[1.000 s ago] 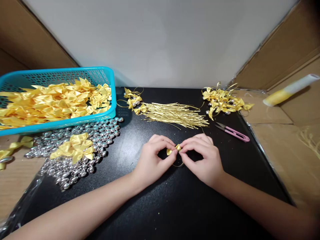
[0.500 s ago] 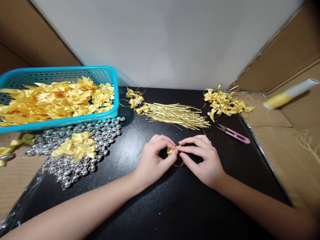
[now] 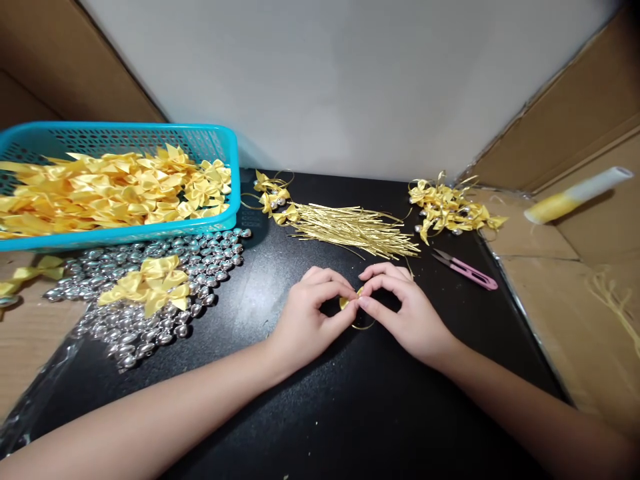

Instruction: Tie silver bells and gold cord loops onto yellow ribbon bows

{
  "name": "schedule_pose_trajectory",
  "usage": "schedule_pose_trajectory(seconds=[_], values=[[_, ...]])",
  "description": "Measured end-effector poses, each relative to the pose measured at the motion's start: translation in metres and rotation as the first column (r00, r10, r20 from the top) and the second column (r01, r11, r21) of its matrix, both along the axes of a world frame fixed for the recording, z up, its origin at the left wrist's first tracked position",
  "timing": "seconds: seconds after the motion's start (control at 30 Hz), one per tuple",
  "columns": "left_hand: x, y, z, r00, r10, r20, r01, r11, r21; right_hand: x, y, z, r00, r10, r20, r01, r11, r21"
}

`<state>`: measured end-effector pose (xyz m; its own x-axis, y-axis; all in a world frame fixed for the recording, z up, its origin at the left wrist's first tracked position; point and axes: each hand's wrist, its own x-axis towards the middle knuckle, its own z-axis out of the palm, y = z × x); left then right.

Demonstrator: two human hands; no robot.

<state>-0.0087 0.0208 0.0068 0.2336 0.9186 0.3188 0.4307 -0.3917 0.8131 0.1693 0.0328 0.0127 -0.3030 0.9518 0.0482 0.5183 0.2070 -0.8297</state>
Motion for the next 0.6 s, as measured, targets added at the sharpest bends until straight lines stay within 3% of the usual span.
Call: schedule_pose_trajectory(seconds=[0.6], values=[[-0.0011, 0.0018, -0.0023, 0.999, -0.047, 0.009, 0.048, 0.998, -0.047, 0.0065, 0.0, -0.0027, 0.994, 0.106, -0.003, -0.106, 0.993, 0.044]])
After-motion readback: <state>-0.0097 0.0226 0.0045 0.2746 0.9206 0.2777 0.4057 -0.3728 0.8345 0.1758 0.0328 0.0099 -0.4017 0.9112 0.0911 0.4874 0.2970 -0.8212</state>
